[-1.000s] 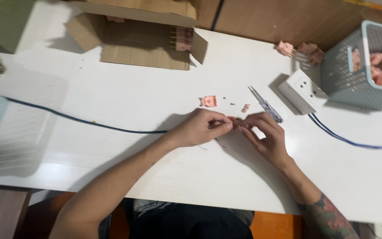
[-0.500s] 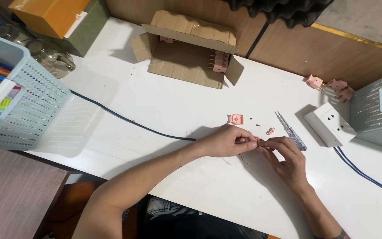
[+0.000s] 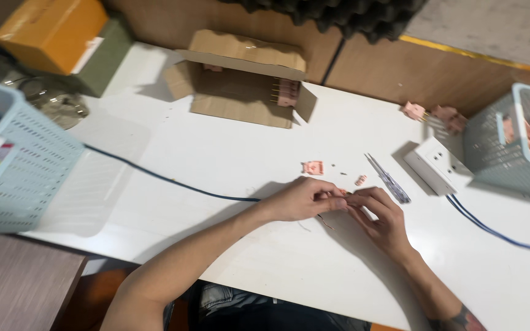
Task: The person assembles a power plug by inserting wires into the plug base and tightening screws with a screwdriver.
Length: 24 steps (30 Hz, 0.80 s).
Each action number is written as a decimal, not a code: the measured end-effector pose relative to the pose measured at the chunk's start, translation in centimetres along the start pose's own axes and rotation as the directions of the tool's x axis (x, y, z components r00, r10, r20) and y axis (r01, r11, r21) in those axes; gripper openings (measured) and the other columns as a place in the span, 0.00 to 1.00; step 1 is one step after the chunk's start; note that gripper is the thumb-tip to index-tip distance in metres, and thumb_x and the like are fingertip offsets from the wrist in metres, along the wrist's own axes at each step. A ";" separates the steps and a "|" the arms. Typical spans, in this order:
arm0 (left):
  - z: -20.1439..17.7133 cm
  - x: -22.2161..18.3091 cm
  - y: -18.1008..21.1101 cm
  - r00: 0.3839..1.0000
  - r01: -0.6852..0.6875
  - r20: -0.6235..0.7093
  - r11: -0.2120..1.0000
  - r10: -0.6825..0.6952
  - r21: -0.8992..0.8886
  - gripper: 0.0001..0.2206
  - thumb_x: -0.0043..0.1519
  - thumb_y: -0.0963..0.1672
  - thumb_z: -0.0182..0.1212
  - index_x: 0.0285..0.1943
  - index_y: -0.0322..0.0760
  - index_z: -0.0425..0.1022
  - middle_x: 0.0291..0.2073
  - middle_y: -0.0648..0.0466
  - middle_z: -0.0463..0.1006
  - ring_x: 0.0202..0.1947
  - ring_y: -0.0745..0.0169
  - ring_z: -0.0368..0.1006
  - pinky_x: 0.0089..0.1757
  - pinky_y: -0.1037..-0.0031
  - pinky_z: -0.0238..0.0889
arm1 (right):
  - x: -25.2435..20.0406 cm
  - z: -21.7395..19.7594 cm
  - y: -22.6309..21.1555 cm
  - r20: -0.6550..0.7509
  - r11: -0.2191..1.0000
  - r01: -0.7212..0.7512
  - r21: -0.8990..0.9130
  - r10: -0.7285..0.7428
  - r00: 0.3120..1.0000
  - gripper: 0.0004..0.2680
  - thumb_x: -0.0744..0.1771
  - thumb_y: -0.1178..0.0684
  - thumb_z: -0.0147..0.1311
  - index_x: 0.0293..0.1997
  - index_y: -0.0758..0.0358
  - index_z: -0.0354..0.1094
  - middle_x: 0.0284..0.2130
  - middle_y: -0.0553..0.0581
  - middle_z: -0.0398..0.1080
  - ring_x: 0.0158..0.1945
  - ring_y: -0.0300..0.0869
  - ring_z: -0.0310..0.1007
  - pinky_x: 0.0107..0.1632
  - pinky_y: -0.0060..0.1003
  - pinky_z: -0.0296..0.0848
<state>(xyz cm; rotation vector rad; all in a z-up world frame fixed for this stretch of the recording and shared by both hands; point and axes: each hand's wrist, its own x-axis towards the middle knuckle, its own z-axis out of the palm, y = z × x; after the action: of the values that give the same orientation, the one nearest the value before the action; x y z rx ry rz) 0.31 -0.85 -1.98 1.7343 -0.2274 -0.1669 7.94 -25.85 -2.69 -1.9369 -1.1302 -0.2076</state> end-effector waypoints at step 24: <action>-1.9 0.0 4.2 0.996 0.077 -0.044 0.992 -0.082 -0.103 0.15 0.78 0.51 0.62 0.53 0.38 0.88 0.22 0.59 0.71 0.32 0.75 0.68 0.38 0.79 0.67 | 1.6 -2.8 1.9 0.057 0.981 -0.046 -0.188 0.057 0.997 0.03 0.72 0.59 0.69 0.50 0.62 0.83 0.39 0.55 0.82 0.42 0.47 0.82 0.52 0.41 0.78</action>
<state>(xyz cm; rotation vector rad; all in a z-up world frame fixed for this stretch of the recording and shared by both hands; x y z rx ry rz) 0.47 0.23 2.51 1.6451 -0.1122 -0.1912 11.10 -27.30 -1.30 -2.1489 -1.1333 -0.2336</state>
